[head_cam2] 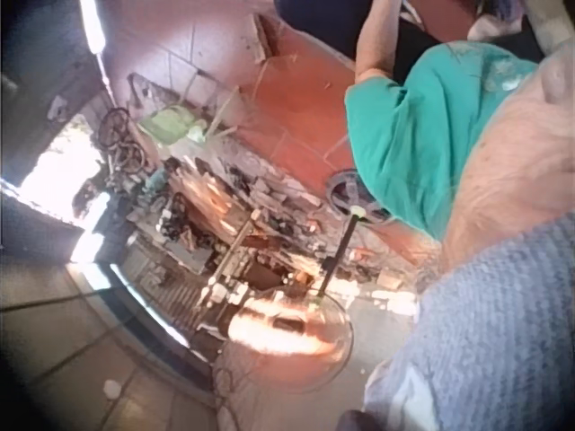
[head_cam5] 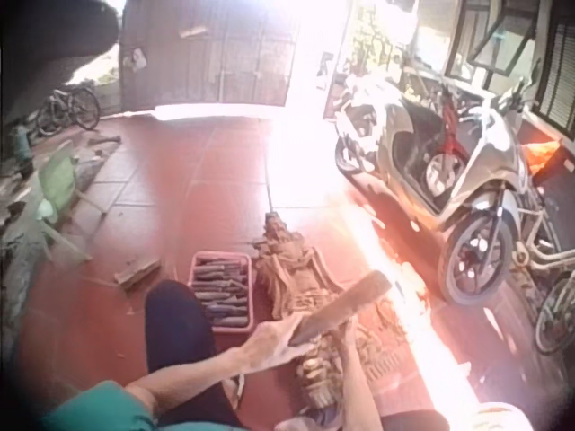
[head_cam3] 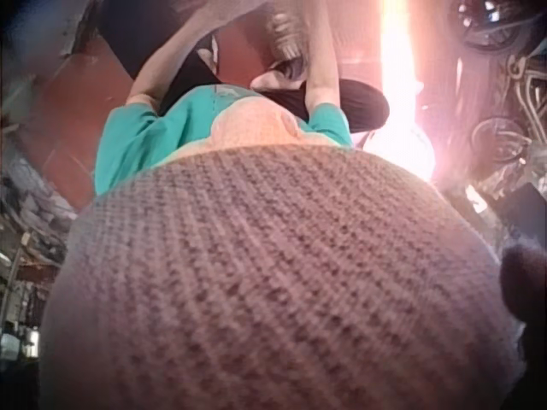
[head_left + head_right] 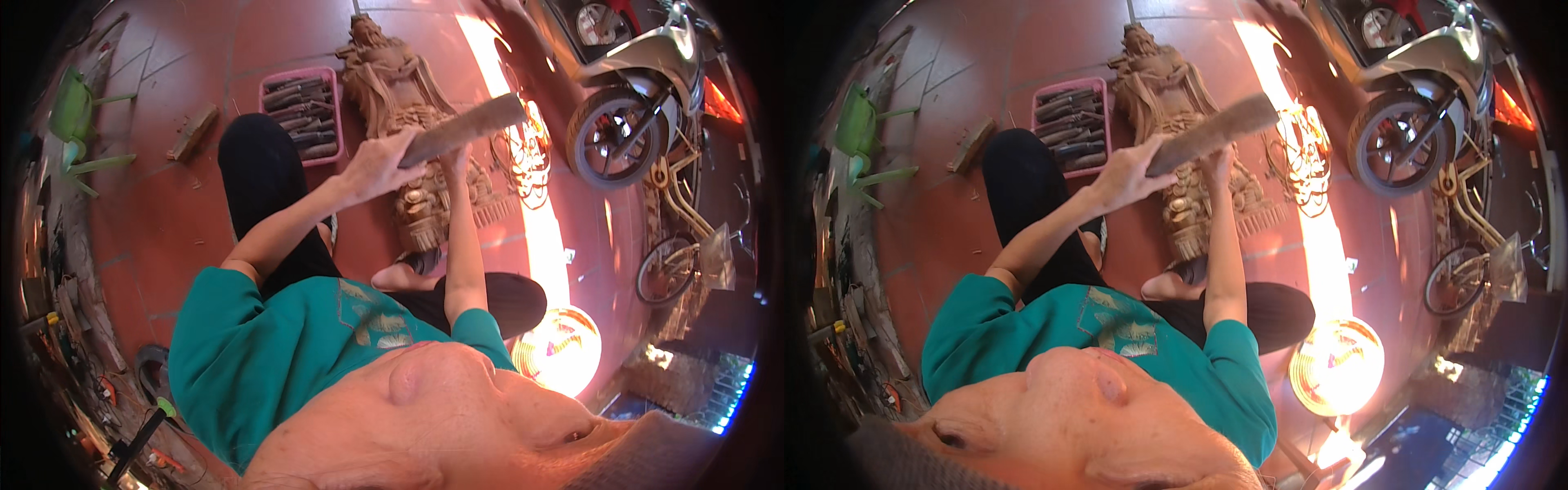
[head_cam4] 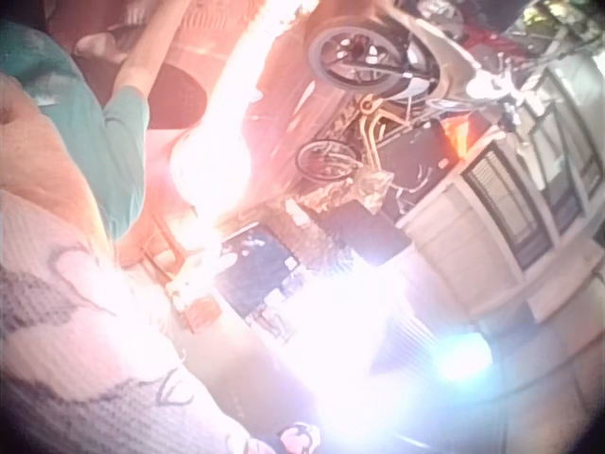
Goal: The person is carving a wooden sculpture using a chisel and mallet. They are seated on the floor, holding the sculpture between their legs and striking the chisel with the mallet to shape the wood.
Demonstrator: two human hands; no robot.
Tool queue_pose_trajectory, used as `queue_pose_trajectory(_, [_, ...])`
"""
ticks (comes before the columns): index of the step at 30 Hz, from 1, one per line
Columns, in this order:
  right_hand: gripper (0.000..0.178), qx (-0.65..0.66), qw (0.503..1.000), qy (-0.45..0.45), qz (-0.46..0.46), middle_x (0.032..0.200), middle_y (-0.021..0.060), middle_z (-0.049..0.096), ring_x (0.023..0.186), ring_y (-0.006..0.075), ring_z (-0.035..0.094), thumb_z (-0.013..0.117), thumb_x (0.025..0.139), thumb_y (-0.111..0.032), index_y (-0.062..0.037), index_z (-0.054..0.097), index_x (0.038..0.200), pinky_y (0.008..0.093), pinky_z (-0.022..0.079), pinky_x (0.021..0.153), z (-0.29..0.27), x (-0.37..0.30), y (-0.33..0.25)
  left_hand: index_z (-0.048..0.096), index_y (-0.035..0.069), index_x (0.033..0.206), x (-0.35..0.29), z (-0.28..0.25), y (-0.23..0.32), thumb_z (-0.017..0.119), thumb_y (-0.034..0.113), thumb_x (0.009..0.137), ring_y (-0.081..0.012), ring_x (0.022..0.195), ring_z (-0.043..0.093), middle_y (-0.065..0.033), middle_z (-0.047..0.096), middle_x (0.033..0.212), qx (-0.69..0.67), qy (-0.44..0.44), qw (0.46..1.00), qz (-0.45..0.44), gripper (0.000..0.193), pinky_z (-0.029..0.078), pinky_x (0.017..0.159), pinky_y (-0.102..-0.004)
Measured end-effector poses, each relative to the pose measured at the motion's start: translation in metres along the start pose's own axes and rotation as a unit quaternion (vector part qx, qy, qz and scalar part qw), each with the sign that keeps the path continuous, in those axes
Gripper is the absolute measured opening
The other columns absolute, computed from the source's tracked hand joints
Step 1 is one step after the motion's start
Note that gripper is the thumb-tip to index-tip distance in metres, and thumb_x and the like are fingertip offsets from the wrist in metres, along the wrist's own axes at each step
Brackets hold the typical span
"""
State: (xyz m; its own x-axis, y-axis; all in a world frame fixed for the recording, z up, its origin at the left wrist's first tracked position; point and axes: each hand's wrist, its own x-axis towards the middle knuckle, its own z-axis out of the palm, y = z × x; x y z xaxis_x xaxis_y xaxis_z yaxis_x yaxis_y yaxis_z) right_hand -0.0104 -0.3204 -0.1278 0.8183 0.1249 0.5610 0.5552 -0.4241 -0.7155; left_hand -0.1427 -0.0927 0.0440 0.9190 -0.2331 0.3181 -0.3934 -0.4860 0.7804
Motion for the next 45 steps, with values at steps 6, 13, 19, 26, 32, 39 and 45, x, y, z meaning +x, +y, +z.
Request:
queue_pose_trajectory(6, [0.031,0.135,0.99,0.025,-0.034,0.106,0.0122,0.068,0.096,0.0247,0.065,0.069,0.082,0.003,-0.0008,0.065,0.112,0.0363,0.052,0.085,0.015,0.016,-0.017,0.049,0.004,0.133,0.002,0.007,-0.011,0.078,0.025,0.086,-0.0445,0.093,0.068,-0.0247,0.068,0.105,0.117,-0.048,0.992,-0.017,0.06,0.055,0.074,-0.0487])
queue_pose_trajectory(13, [0.028,0.059,0.994,0.013,-0.094,0.11,0.0119,0.067,0.101,0.0286,0.065,0.07,0.081,-0.002,-0.0011,0.064,0.108,0.0383,0.05,0.089,0.013,0.022,-0.011,0.049,0.005,0.133,0.0,0.008,-0.012,0.077,0.027,0.086,-0.0457,0.093,0.068,-0.0245,0.068,0.106,0.123,-0.03,0.992,0.004,0.059,0.054,0.077,-0.0532])
queue_pose_trajectory(19, [0.022,0.017,0.999,-0.015,-0.033,0.097,0.0096,0.068,0.09,0.022,0.066,0.073,0.085,-0.004,0.0002,0.066,0.106,0.0366,0.054,0.081,0.008,0.02,-0.011,0.047,0.005,0.119,0.002,0.017,-0.032,0.074,0.031,0.088,-0.0458,0.086,0.069,-0.0246,0.069,0.092,0.177,-0.022,0.984,0.005,0.048,0.054,0.073,-0.0565])
queue_pose_trajectory(26, [0.018,0.085,0.996,-0.005,-0.009,0.099,0.0117,0.068,0.09,0.0255,0.066,0.071,0.082,0.01,0.0002,0.061,0.093,0.0339,0.053,0.08,0.008,0.026,-0.033,0.053,0.008,0.133,0.007,-0.003,-0.036,0.08,0.039,0.084,-0.045,0.096,0.07,-0.0276,0.071,0.097,0.061,0.0,0.993,-0.101,0.064,0.055,0.079,-0.047])
queue_pose_trajectory(32, [0.02,0.126,0.991,0.014,0.04,0.101,0.0108,0.068,0.092,0.022,0.067,0.071,0.083,0.012,-0.0004,0.062,0.096,0.0334,0.055,0.079,0.01,0.026,-0.04,0.055,0.002,0.132,0.009,-0.019,-0.047,0.081,0.042,0.082,-0.0402,0.087,0.072,-0.0246,0.072,0.097,-0.025,0.043,0.99,-0.129,0.069,0.055,0.079,-0.0449])
queue_pose_trajectory(39, [0.023,-0.015,0.998,-0.059,0.0,0.109,0.0076,0.069,0.097,0.0158,0.067,0.071,0.089,0.008,0.0022,0.062,0.108,0.0297,0.056,0.086,0.008,0.029,-0.045,0.058,0.002,0.128,0.009,-0.022,-0.031,0.081,0.037,0.085,-0.012,0.066,0.061,-0.0048,0.065,0.089,-0.143,0.027,0.971,-0.19,0.06,0.05,0.061,-0.0284])
queue_pose_trajectory(45, [0.027,0.145,0.982,0.001,0.122,0.106,0.005,0.069,0.095,0.013,0.067,0.073,0.089,0.006,-0.0003,0.064,0.114,0.0276,0.056,0.083,0.007,0.028,-0.046,0.059,0.003,0.124,0.009,-0.021,-0.035,0.082,0.035,0.086,-0.0073,0.063,0.057,-0.0003,0.063,0.085,-0.143,0.045,0.972,-0.182,0.054,0.048,0.058,-0.0254])
